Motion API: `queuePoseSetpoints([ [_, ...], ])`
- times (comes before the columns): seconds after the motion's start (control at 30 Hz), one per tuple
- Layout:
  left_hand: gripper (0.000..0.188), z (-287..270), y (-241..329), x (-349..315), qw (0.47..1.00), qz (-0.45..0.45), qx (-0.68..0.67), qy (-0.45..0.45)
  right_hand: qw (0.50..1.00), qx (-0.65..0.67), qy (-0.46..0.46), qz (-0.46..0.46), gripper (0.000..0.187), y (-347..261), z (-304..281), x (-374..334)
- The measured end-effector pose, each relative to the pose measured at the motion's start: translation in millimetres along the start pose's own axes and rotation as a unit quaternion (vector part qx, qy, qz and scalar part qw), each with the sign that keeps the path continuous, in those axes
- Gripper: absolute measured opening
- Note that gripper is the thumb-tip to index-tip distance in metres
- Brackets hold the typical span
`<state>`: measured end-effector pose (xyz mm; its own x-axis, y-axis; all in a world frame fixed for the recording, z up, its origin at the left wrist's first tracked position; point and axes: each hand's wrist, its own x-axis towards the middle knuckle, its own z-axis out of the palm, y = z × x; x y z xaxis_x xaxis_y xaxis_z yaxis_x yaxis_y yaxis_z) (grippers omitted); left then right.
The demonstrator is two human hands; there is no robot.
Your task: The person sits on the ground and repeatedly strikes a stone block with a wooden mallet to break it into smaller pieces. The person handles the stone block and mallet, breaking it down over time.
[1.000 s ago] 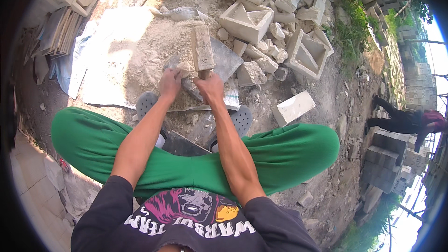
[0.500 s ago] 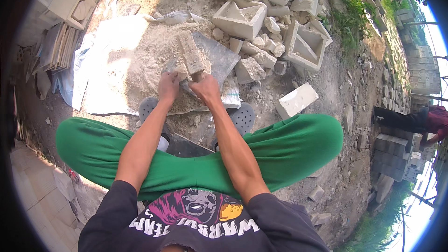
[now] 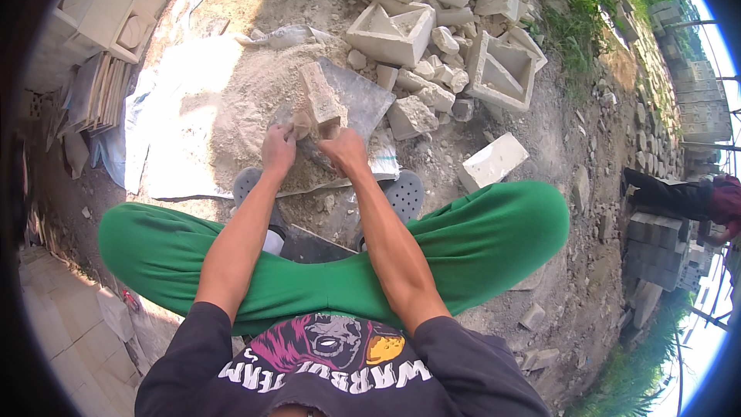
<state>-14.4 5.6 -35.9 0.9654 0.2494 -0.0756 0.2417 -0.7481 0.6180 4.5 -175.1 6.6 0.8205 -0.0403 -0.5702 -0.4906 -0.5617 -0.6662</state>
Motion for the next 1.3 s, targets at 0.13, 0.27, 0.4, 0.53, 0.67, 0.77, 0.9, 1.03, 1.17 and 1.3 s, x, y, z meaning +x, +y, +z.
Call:
queuePoseSetpoints([
  [0.13, 0.023, 2.2, -2.7, -5.8, 1.000, 0.015, 0.012, 0.016, 0.992, 0.075, 0.061, -0.079, 0.033, -35.1, -12.0, -20.2],
  [0.27, 0.024, 2.0, -2.0, -0.7, 1.000, 0.006, 0.008, -0.003, 0.991, 0.056, 0.051, -0.111, 0.031, -19.4, 2.1, -17.2],
  [0.4, 0.023, -0.6, 2.0, -0.2, 1.000, 0.005, 0.015, 0.000, 0.998, -0.070, 0.002, -0.004, 0.037, 14.5, 6.7, 0.1],
  [0.53, 0.023, 0.7, -6.7, -0.3, 1.000, 0.017, 0.011, 0.003, 0.999, 0.037, 0.001, -0.013, 0.037, -13.4, -10.1, -13.2],
  [0.67, 0.022, 1.1, -4.8, -2.3, 1.000, 0.030, 0.010, 0.002, 0.995, 0.059, 0.025, -0.071, 0.030, -43.6, -26.0, -27.4],
  [0.77, 0.022, -1.2, -4.5, -1.2, 0.999, 0.033, 0.023, 0.001, 0.985, 0.088, 0.047, -0.138, 0.030, -15.3, -1.3, -18.5],
  [0.9, 0.023, -1.5, 3.7, -0.2, 1.000, -0.022, -0.001, -0.013, 0.995, -0.094, 0.001, -0.035, 0.035, 23.9, 19.8, 2.1],
  [1.03, 0.025, 2.1, 5.8, 8.0, 1.000, -0.009, 0.008, -0.018, 0.999, -0.049, -0.003, -0.017, 0.036, 43.2, 22.3, 14.0],
  [1.17, 0.037, 11.5, 21.0, 2.8, 0.999, -0.028, 0.022, 0.024, 0.999, -0.018, 0.021, -0.045, 0.037, 48.6, 18.0, 13.1],
  [1.3, 0.041, 6.2, 24.3, 5.7, 0.996, -0.090, -0.014, 0.017, 0.997, 0.078, -0.006, -0.001, 0.037, 25.7, 6.5, -3.9],
])
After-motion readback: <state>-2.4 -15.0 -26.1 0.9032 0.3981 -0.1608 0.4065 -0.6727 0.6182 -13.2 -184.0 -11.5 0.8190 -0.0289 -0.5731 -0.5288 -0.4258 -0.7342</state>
